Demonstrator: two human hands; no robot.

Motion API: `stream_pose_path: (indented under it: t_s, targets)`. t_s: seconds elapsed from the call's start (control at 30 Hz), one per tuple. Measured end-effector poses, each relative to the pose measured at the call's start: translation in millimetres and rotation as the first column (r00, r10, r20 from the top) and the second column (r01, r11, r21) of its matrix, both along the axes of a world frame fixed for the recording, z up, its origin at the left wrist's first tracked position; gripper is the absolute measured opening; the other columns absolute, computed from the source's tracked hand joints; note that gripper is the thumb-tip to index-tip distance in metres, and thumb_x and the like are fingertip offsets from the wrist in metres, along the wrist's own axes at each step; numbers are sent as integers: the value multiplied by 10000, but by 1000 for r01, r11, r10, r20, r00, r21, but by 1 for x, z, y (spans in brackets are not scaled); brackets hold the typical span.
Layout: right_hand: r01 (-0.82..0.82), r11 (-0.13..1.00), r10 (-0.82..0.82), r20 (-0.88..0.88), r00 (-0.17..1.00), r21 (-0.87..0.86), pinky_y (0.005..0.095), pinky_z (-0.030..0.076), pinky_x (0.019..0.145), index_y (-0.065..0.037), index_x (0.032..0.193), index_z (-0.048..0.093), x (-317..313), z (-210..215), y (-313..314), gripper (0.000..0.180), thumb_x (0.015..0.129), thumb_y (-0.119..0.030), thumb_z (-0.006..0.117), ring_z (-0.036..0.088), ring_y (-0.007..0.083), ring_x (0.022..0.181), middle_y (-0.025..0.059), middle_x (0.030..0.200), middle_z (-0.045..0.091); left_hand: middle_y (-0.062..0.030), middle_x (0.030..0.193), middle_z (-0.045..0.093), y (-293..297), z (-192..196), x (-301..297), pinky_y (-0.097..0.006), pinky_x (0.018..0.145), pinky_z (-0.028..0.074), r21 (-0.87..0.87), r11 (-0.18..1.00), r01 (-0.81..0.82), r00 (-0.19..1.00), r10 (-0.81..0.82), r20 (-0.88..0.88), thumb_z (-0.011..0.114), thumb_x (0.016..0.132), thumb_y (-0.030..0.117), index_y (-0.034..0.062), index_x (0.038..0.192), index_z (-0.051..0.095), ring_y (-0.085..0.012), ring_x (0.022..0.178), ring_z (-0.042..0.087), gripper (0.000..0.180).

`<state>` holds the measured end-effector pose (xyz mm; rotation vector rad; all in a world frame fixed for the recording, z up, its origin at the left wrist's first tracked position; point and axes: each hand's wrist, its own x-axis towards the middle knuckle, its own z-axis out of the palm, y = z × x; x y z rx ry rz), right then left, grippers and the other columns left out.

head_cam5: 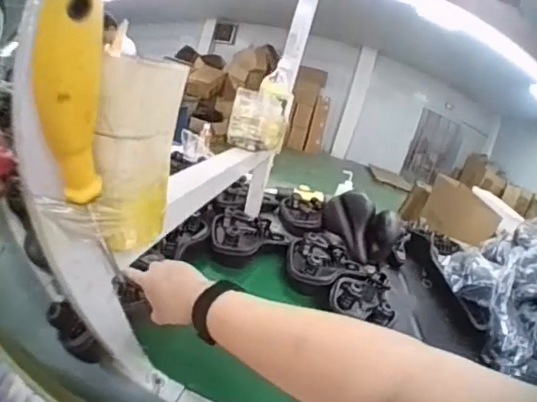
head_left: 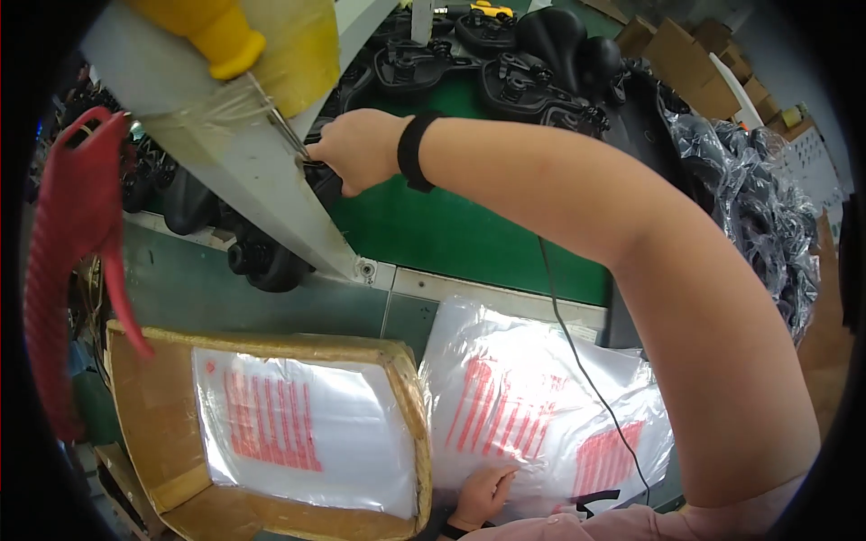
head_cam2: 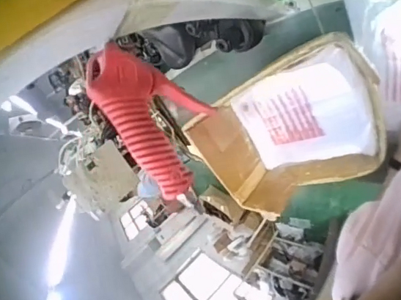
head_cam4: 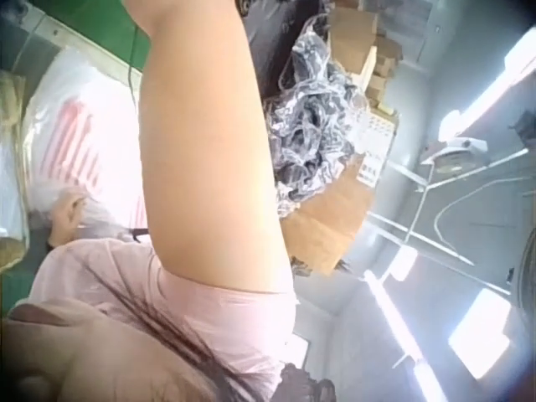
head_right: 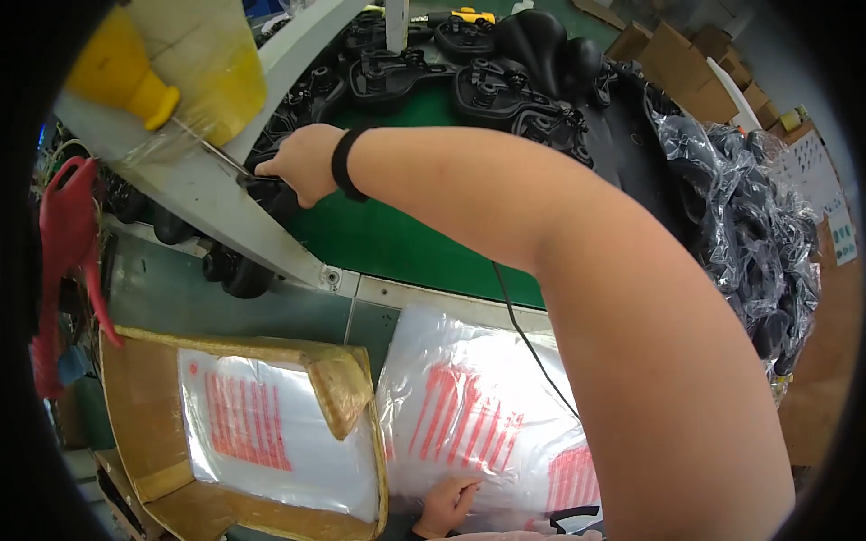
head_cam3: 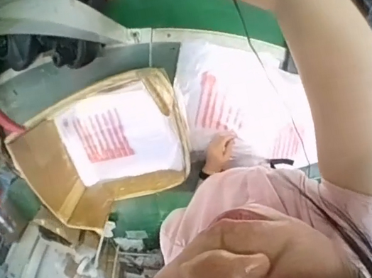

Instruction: Packing bicycle seats into plastic bags and placing them on a conveyor belt.

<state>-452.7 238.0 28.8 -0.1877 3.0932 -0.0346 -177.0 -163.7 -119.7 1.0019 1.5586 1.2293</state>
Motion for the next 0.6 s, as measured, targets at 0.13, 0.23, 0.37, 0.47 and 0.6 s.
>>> stream_pose_path:
  t_s: [0.13, 0.23, 0.37, 0.47, 0.6]
  targets:
    - [-2, 997, 6, -48, 999, 83, 443, 500, 742, -140, 1237, 546, 3, 18, -5, 598, 662, -219, 688, 623, 312, 894, 119, 879, 655, -105, 837, 640, -1, 5, 1, -349, 648, 465, -3, 1000, -20, 1000, 20, -11, 600, 853, 106, 76, 982, 645, -278, 706, 592, 140]
    - [-34, 977, 55, -97, 994, 210, 426, 508, 750, -125, 1031, 633, -1, 33, -5, 416, 643, -235, 733, 622, 309, 897, 111, 918, 648, -95, 803, 629, 3, 7, 4, -341, 625, 457, 77, 994, -72, 997, 75, -35, 604, 853, 107, 82, 981, 653, -263, 675, 577, 139]
    - [68, 981, 5, -375, 927, 180, 415, 496, 788, -185, 1272, 497, 33, 31, 13, 677, 648, -187, 759, 599, 302, 942, 124, 1000, 600, -92, 779, 615, -4, 3, -1, -341, 622, 453, 104, 990, -98, 995, 101, -24, 597, 856, 101, 86, 991, 653, -262, 679, 572, 148]
    - [263, 961, -276, -339, 900, -85, 408, 499, 782, -224, 1367, 385, 58, 7, -1, 804, 660, -188, 768, 586, 317, 913, 126, 958, 551, -101, 803, 616, -4, 5, -1, -343, 635, 453, 57, 996, -68, 998, 69, -8, 592, 859, 101, 84, 998, 648, -264, 702, 576, 151]
    - [359, 927, -246, -547, 800, 106, 402, 502, 768, -197, 1297, 440, 49, -1, 34, 695, 671, -124, 730, 558, 300, 988, 112, 1025, 534, -113, 840, 617, -1, 5, -2, -347, 649, 450, 91, 995, -26, 1000, 25, 13, 583, 866, 101, 75, 1006, 638, -274, 720, 578, 154]
